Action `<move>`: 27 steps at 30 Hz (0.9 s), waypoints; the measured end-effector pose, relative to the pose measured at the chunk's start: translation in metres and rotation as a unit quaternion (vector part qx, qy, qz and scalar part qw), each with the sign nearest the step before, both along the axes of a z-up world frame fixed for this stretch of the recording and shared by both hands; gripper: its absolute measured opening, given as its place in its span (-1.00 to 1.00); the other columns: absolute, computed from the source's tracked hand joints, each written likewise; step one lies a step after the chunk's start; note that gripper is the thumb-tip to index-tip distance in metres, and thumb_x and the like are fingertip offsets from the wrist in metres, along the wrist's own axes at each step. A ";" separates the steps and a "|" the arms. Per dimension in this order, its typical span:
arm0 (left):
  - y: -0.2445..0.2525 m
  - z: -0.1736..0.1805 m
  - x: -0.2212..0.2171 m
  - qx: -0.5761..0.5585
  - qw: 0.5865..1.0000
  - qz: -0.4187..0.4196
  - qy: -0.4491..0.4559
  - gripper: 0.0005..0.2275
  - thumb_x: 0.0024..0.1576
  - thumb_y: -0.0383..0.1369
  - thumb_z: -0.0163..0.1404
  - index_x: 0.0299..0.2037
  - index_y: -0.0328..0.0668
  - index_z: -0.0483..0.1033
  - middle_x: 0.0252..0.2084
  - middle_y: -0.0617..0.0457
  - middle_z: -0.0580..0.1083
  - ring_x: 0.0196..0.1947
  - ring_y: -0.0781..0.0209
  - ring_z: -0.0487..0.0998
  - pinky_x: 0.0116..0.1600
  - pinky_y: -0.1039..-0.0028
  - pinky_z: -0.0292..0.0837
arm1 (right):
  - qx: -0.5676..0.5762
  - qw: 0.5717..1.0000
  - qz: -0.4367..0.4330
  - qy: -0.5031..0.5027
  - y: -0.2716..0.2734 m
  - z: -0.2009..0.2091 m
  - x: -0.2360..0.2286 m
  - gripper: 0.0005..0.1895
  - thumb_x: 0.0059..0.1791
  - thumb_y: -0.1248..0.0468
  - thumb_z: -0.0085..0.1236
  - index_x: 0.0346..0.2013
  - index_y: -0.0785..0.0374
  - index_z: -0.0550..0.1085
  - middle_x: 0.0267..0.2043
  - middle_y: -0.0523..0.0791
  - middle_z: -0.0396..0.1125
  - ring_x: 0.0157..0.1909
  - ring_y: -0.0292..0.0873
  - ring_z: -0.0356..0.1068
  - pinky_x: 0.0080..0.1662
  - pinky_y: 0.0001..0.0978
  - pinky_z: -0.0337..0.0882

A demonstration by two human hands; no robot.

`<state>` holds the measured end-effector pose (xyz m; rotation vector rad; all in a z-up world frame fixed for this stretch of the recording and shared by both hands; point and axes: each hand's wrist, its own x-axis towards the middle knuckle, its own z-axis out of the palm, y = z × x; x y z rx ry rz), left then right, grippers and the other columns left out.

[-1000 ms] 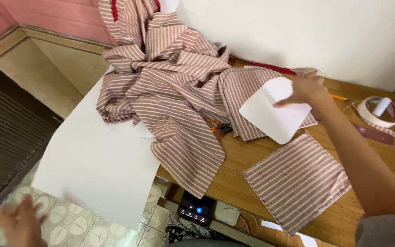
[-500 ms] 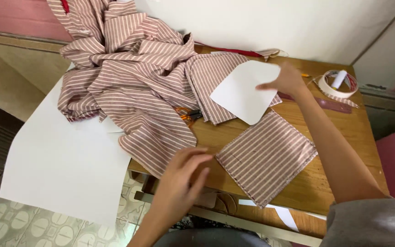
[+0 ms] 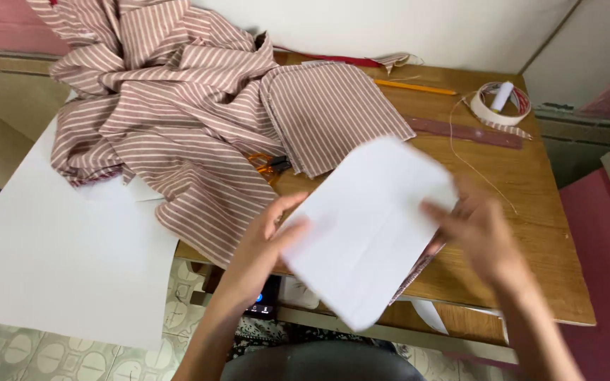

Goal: Cutting a paper template with scissors and tracing the pattern onto striped fabric with a pencil

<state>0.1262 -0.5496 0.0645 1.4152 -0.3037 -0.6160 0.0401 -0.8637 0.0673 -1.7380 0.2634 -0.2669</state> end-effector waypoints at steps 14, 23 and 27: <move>-0.002 -0.012 -0.026 0.336 0.933 -0.060 -0.113 -0.41 0.16 0.13 -0.01 0.42 0.27 0.45 -0.69 0.18 0.25 -0.64 0.30 0.27 -0.38 0.40 0.14 | -0.247 0.950 -0.056 0.181 -0.019 -0.044 -0.047 -0.51 0.00 0.18 0.43 -0.61 0.15 0.26 -0.61 -0.22 0.03 -0.48 -0.27 -0.02 -0.32 -0.34 0.00; -0.004 -0.023 -0.027 0.300 0.946 -0.018 -0.121 -0.54 0.23 -0.12 0.06 0.37 0.17 0.59 -0.68 0.13 0.49 -0.71 0.35 0.44 -0.37 0.50 0.39 | -0.244 0.955 -0.093 0.143 -0.018 -0.054 -0.048 -0.50 -0.04 0.23 0.43 -0.64 0.16 0.24 -0.60 -0.26 0.02 -0.48 -0.34 -0.04 -0.35 -0.40 0.03; -0.007 -0.028 -0.025 0.314 0.939 -0.016 -0.139 -0.52 0.24 -0.15 0.07 0.40 0.17 0.57 -0.60 0.19 0.40 -0.57 0.33 0.29 -0.33 0.48 0.26 | -0.244 0.952 -0.106 0.148 -0.006 -0.041 -0.044 -0.49 -0.03 0.22 0.44 -0.64 0.18 0.24 -0.64 -0.24 0.04 -0.50 -0.32 -0.03 -0.34 -0.40 0.03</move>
